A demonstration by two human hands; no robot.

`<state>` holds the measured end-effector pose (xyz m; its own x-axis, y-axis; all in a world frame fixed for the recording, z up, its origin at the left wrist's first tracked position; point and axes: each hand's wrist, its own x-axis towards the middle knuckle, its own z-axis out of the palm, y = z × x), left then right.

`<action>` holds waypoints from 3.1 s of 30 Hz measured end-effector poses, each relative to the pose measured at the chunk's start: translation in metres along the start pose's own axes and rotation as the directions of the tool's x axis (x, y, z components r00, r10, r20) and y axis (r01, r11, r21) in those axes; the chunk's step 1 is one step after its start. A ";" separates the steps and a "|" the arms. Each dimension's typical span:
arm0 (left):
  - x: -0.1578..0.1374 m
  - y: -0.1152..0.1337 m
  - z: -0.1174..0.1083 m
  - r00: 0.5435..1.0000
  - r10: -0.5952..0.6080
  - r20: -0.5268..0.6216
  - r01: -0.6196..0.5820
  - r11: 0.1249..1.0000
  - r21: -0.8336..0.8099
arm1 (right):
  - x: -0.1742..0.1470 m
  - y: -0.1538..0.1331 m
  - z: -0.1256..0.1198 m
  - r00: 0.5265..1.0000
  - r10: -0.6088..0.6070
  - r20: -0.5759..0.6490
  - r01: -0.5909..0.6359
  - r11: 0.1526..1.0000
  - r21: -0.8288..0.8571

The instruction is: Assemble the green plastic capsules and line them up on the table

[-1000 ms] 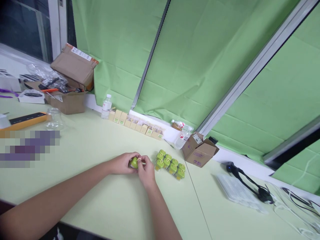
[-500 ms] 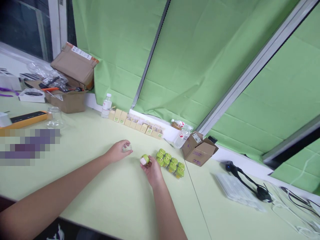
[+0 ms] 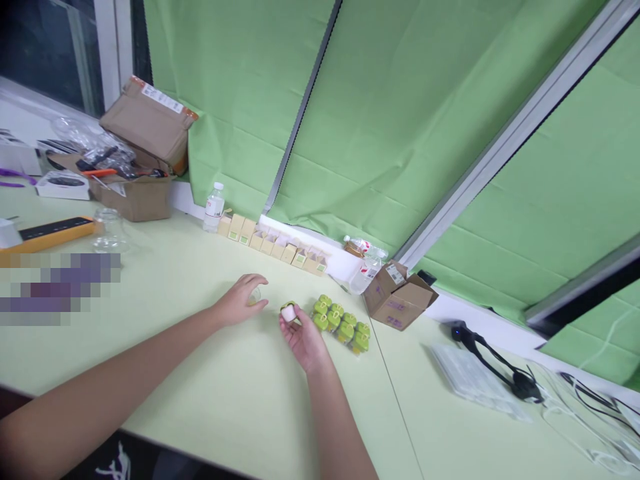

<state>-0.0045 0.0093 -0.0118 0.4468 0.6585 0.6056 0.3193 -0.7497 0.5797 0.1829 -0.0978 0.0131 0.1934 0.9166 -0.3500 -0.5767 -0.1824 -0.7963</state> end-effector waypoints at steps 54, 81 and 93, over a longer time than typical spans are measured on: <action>-0.011 0.037 -0.002 0.939 0.110 0.326 -0.031 0.971 -0.239 | -0.021 0.002 0.014 0.961 -0.195 0.195 0.245 0.929 -0.279; -0.011 0.045 -0.002 0.946 0.125 0.298 -0.082 0.985 -0.154 | -0.003 0.016 0.004 0.914 -0.359 0.190 0.405 0.758 -0.511; -0.013 0.051 -0.003 0.914 0.116 0.390 -0.081 0.991 -0.105 | -0.003 0.017 0.011 0.944 -0.309 0.113 0.320 0.776 -0.544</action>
<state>0.0035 -0.0369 0.0116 0.7711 0.4892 0.4076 0.1925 -0.7892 0.5832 0.1640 -0.0998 0.0062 0.2710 0.9622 -0.0282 0.0466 -0.0423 -0.9980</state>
